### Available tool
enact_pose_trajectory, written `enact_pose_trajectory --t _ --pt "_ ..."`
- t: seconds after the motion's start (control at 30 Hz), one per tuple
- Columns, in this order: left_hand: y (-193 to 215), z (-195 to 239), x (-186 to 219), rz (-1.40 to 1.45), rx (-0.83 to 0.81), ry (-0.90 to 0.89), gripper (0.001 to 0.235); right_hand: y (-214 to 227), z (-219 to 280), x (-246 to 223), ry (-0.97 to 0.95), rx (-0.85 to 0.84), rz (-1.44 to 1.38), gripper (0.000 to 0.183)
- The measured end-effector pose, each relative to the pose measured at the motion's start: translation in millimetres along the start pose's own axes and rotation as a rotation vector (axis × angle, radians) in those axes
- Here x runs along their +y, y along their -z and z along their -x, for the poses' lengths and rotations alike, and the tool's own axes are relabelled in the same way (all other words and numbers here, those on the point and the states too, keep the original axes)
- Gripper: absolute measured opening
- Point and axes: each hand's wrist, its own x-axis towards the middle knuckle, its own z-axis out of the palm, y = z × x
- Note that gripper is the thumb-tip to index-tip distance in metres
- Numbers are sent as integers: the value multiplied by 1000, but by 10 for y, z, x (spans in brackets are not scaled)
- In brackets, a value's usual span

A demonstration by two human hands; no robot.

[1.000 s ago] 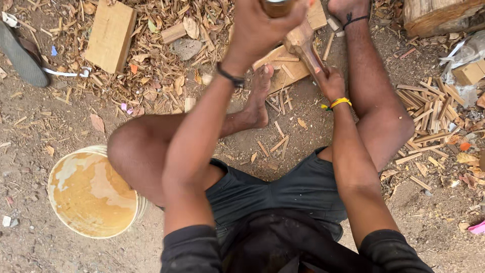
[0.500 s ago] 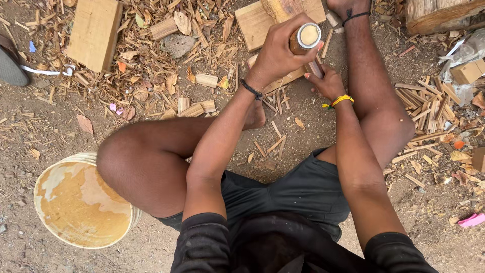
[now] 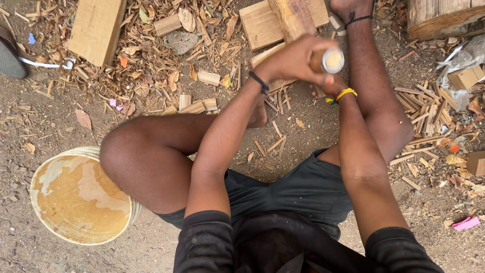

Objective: The person sits on the ground and uses a wooden mallet to strike a cylindrical tool, splitting small pieces of wood into thin slats. The person repeatedly picks up wood pieces, positions them, and strikes them to produce uniform strips.

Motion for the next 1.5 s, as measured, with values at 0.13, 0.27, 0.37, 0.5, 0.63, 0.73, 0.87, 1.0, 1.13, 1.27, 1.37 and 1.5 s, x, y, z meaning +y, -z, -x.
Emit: enact_pose_trajectory --t 0.13,0.27,0.37,0.5,0.63,0.73,0.87,1.0,1.13,1.27,1.37,1.5 --pt "243 -92 -230 155 421 97 43 -143 240 -275 84 108 197 35" --pt "-3 54 -70 -66 394 -101 43 -360 495 -286 174 285 216 35" --pt "-232 242 115 -203 322 -52 34 -344 707 -361 242 367 248 26" --pt "-169 167 77 -136 604 -85 35 -388 1024 -655 338 440 -39 27" --pt "76 72 -34 -147 809 20 39 -362 1576 -902 418 532 -381 33" --pt "219 54 -41 -131 708 -50 46 -259 1984 -942 678 548 -421 36" --pt "235 139 -61 -106 604 -101 45 -21 2393 -1122 908 458 -227 44" --pt "133 202 -53 -52 520 -56 39 70 2635 -1409 1002 587 -365 47" --pt "100 155 -8 -122 526 -125 41 339 2662 -1178 1178 760 -412 33" --pt "59 161 48 -168 503 -113 38 1011 2965 -642 1001 971 -91 48" --pt "82 138 32 -185 474 -42 34 1211 3152 -313 864 1128 79 43" --pt "67 97 62 -162 509 -97 39 1186 3160 -287 817 1119 109 38"
